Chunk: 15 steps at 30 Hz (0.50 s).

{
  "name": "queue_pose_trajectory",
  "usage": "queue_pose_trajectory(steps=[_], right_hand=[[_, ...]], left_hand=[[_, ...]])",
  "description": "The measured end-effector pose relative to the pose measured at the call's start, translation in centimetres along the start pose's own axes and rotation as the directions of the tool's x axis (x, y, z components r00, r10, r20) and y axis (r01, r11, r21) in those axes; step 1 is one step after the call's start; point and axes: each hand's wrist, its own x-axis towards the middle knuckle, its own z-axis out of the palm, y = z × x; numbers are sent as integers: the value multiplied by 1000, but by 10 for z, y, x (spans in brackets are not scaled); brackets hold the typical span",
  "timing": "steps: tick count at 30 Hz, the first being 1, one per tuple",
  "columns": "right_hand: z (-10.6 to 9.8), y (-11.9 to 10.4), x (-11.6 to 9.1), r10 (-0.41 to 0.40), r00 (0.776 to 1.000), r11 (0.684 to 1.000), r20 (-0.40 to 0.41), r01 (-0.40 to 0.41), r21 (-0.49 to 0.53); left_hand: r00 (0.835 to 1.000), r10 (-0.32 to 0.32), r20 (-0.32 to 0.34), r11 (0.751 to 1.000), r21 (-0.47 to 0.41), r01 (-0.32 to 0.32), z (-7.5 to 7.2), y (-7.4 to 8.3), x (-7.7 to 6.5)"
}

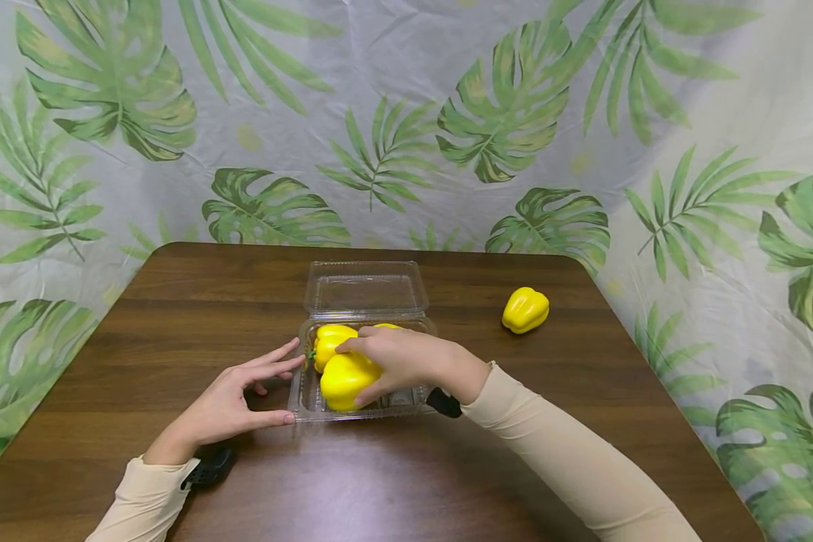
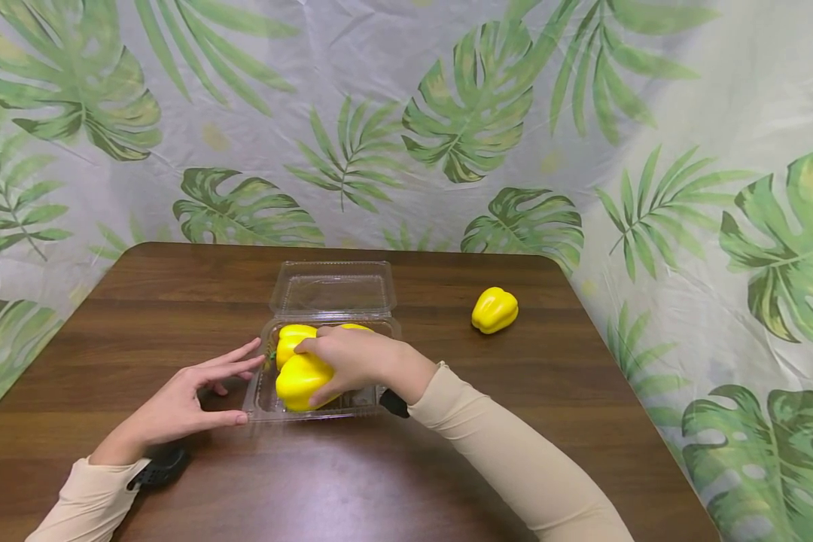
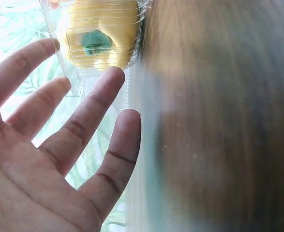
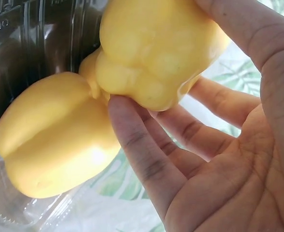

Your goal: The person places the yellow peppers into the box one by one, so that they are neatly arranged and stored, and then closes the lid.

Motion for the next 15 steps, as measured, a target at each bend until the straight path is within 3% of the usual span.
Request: queue_pose_trajectory(steps=[15], right_hand=[[1, -8, 10, 38, 998, 999, 57, -36, -34]], left_hand=[[1000, 11, 1, 1000, 6, -11, 0, -2, -1]])
